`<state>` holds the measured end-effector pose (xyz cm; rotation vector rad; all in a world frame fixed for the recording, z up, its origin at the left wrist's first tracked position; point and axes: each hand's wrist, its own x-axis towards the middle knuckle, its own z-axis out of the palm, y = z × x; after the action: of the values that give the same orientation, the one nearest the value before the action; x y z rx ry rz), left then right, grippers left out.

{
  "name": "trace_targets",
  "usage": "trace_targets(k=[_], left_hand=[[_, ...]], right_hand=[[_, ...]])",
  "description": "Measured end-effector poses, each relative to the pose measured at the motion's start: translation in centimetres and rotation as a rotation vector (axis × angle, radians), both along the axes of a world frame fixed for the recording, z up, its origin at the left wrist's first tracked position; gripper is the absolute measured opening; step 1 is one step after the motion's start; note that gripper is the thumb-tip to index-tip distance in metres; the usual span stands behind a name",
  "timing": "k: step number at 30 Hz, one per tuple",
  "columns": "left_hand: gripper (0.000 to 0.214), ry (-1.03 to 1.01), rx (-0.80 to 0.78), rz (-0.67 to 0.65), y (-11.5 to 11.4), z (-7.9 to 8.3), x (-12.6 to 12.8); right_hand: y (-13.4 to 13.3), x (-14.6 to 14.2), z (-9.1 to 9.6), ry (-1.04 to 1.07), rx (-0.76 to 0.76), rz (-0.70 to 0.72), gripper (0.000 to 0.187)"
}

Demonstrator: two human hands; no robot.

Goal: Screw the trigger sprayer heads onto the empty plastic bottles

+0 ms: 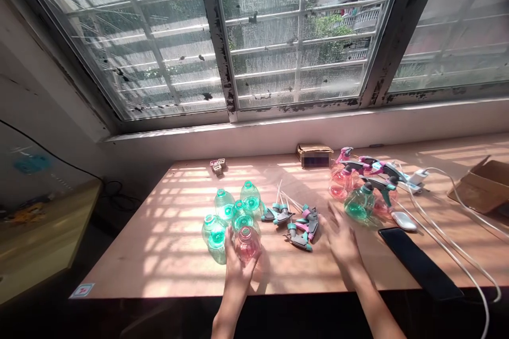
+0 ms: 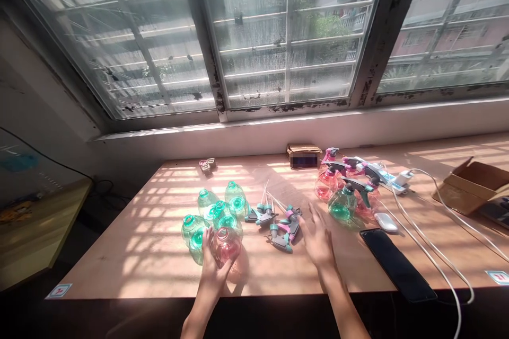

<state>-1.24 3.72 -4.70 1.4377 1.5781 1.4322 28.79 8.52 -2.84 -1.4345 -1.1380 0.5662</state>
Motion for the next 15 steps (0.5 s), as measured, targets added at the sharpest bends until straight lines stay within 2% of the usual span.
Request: trace_targets(k=[2, 5, 6, 9, 11, 13, 15], left_hand=[[0.105, 0.094, 0.085, 0.058, 0.5, -0.4, 0.1], [0.09, 0.23, 0.203, 0.135, 0.3, 0.1, 0.3], [0.084, 0.27, 0.242, 0.16, 0.1, 0.5, 0.5], [0.081, 0.361, 0.365, 0.231, -1.0, 1.6, 1.4], [0.086, 0.393, 0.451, 0.247, -1.8, 2.0, 2.7], [0.086, 0.407, 0.51, 0.211, -2.8, 2.0, 4.5], [0.079, 0.426, 0.517, 0.12, -3.8, 1.6, 6.9]], right_hand=[[0.1, 2.6, 1.4, -0.161, 0.099, -0.185, 0.057], [1.3, 7.4, 4.1, -0.359, 0.142, -0.454, 0.063], [1.9, 8.8, 4.8, -0.425, 0.124, -0.489, 0.063], [3.2, 11.2, 6.5, -0.609, -0.003, -0.447, 0.052], [3.1, 11.2, 7.2, -0.697, -0.099, -0.381, 0.042], [1.7, 10.0, 7.7, -0.746, -0.156, -0.361, 0.042], [-1.1, 7.6, 8.1, -0.75, -0.162, -0.394, 0.052]])
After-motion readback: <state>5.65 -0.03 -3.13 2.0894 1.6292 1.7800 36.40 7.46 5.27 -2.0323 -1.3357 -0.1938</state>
